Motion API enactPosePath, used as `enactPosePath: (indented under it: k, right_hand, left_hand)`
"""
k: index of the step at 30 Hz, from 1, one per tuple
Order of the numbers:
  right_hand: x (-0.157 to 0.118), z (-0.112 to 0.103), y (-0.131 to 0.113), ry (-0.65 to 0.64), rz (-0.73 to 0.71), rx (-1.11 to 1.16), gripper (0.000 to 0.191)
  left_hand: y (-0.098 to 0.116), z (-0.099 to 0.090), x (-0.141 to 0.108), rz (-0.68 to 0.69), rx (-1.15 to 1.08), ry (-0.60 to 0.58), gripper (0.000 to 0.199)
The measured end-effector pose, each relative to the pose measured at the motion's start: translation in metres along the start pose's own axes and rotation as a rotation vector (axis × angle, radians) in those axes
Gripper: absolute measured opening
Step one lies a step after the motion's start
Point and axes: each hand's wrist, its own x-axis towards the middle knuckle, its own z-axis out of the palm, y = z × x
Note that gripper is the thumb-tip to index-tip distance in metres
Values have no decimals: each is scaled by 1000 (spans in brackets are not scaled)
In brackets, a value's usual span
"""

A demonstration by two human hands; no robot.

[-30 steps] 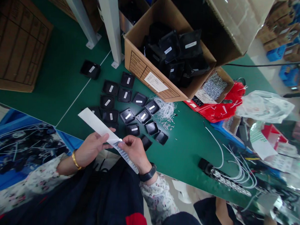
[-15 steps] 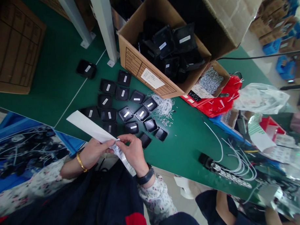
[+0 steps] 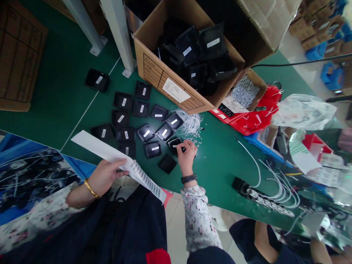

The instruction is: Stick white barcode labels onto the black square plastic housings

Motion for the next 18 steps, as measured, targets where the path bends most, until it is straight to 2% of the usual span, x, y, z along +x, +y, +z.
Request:
enactPosePath:
  k: [2, 4, 7, 10, 12, 14, 16, 18]
  right_hand:
    - [7, 12, 23, -58, -30, -72, 11]
    - [7, 23, 31, -72, -53, -93, 8]
    - [2, 33, 28, -51, -84, -174, 6]
    - [-2, 31, 19, 1, -118, -291, 18]
    - [-4, 22, 7, 49, -120, -289, 26]
    - [-8, 9, -13, 65, -129, -196, 20]
    - [-17, -5, -41, -44, -162, -26, 17]
    - [-30, -15, -70, -276, -198, 146, 21]
  left_hand:
    - [1, 1, -1, 0, 0, 1, 25]
    - [1, 2, -2, 3, -3, -5, 25]
    - [2, 3, -4, 13, -5, -21, 25]
    - [2, 4, -4, 22, 2, -28, 25]
    - [1, 4, -3, 24, 6, -29, 26]
    - [1, 4, -2, 22, 15, -33, 27]
    - [0, 5, -2, 20, 27, -52, 28]
    - [-1, 7, -3, 12, 42, -68, 28]
